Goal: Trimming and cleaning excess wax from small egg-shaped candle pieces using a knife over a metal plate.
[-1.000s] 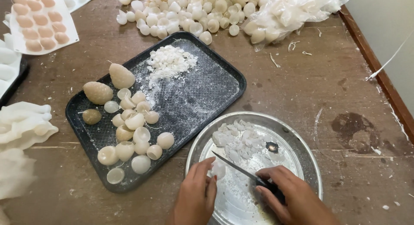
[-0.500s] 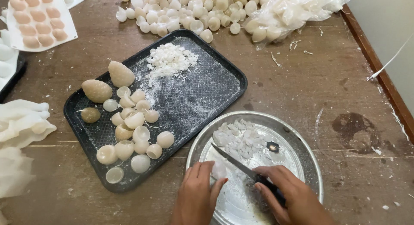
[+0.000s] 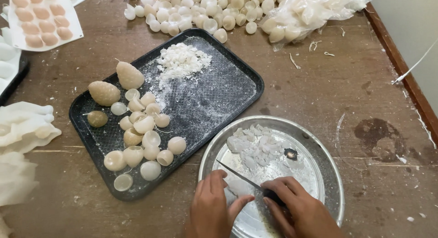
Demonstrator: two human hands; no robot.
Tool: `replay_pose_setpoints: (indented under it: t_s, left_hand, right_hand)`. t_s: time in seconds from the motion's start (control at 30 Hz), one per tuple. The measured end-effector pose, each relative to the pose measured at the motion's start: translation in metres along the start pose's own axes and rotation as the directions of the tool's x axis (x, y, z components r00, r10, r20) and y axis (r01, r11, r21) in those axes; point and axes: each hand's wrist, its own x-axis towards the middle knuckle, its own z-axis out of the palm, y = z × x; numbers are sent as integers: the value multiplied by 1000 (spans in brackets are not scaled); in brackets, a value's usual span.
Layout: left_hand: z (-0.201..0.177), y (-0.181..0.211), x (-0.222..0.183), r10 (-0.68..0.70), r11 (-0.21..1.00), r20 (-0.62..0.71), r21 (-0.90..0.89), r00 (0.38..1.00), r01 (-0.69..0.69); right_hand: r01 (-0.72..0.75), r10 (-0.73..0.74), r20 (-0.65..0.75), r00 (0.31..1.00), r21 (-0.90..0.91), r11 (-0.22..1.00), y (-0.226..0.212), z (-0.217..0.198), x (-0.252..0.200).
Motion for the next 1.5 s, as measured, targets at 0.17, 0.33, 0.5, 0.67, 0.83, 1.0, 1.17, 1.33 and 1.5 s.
replay_pose_setpoints:
  t_s: [0.17, 0.33, 0.5, 0.67, 0.83, 1.0, 1.17, 1.33, 1.5]
  left_hand:
    - [4, -3, 3, 13, 1000, 91, 19, 996, -15]
    - [1, -16, 3, 298, 951, 13, -89, 954, -296]
    - [-11, -5, 3, 167, 969, -21, -179, 986, -168]
    - [-15, -5, 8, 233, 964, -156, -95, 960, -249]
    - [-38, 17, 19, 337, 938, -248, 11, 908, -345]
    - [-43, 20, 30, 439, 892, -189, -21, 878, -451]
    - [-36, -9, 42, 506, 862, -41, 12, 861, -506]
    - [-40, -13, 46, 468, 884, 14, -6, 884, -468]
    - [-49, -12, 46, 596, 800, -2, 78, 803, -594]
  right_hand:
    - [-12, 13, -44, 999, 34, 999, 1, -4, -2]
    - [-14, 14, -54, 998, 5, 1000, 14, 0, -4]
    - [168, -164, -144, 976, 12, 986, 29, 10, -9]
    - [-18, 18, -20, 1000, -5, 1000, 11, 3, -6]
    - [16, -16, -34, 999, 13, 1000, 16, 9, -8]
    - [85, -85, -23, 996, -8, 996, 15, 15, -10]
    - [-120, 123, 108, 986, -28, 992, -6, 7, -4]
    - [-115, 117, 168, 979, -22, 993, -4, 10, -3]
    - [-10, 11, 19, 1000, -62, 998, -8, 10, -7]
